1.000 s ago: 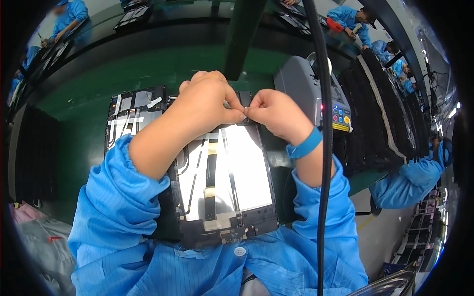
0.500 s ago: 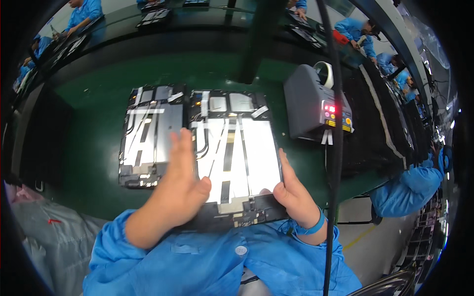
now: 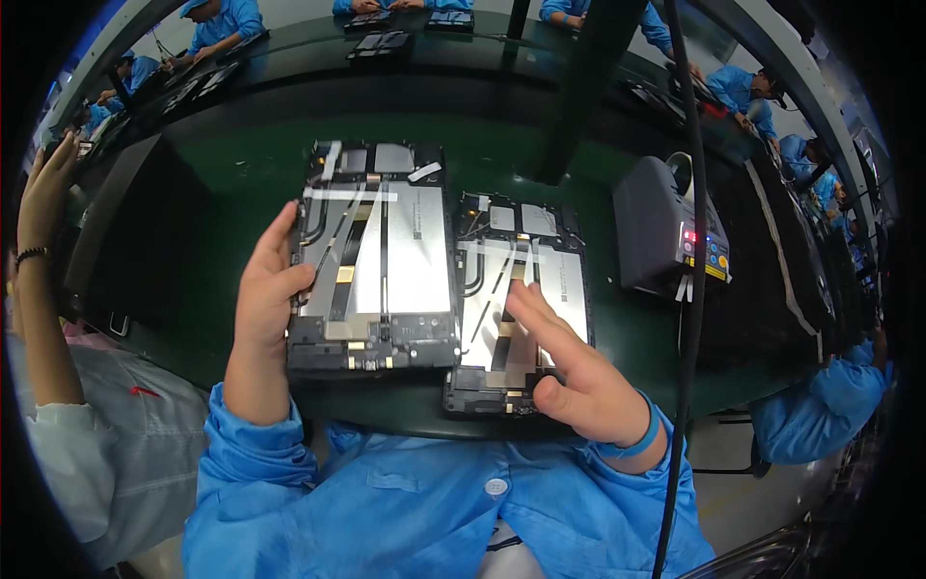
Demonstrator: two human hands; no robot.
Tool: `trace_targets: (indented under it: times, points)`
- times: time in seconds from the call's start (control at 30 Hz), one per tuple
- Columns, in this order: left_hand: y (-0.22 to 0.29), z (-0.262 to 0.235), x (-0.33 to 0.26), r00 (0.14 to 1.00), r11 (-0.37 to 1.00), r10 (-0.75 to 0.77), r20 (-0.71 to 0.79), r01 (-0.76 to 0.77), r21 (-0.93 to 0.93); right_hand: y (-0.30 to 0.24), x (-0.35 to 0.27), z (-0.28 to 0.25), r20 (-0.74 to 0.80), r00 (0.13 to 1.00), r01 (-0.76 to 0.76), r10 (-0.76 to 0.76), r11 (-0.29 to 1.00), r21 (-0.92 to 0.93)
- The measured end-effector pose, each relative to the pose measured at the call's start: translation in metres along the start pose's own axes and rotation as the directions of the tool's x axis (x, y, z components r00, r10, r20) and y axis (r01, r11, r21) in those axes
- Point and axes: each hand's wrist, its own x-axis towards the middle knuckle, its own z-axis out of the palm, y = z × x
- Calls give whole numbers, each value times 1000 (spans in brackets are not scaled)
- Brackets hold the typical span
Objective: The person applies white adhesive strips to the internal components of a disassembled electronic device, likely a laptop. They repeatedly peel backing layers from the strips and press them onto specific areas of the device's chassis. The person handles multiple units sequentially, placing finished units into a stack.
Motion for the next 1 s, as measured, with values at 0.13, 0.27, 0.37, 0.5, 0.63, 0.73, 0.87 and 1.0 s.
trace_targets:
  times: [0.13, 0.27, 0.37, 0.5, 0.63, 0.73, 0.87, 1.0]
  points:
    - [-26, -29, 15, 991, 986, -133, -2, 132, 104, 14, -19, 3, -96, 992, -60, 77, 984, 171]
    - [-19, -33, 30, 985, 980, -171, 13, 169, 103, 16, -46, -3, -214, 970, -76, 116, 980, 185]
    - [-19, -25, 27, 990, 972, -130, -58, 138, 192, 14, -62, -8, -288, 953, -50, 92, 987, 151]
    - [-10, -10, 15, 986, 886, -84, -143, 139, 442, 12, -74, -9, -324, 939, -70, 115, 987, 147]
    - [3, 17, -4, 948, 210, 239, 212, -263, 941, 10, -83, -14, -373, 921, -67, 114, 988, 136]
    - [26, 59, -29, 811, 48, -74, 580, -578, 815, 19, -94, -20, -521, 845, -27, 118, 983, 180]
    - [4, 84, -43, 845, -113, -319, 429, -484, 868, 33, -100, -46, -869, 484, -113, 102, 992, 54]
    - [-5, 74, -35, 881, -188, -263, 393, -446, 875, 42, -99, -79, -932, 340, -75, 123, 992, 103]
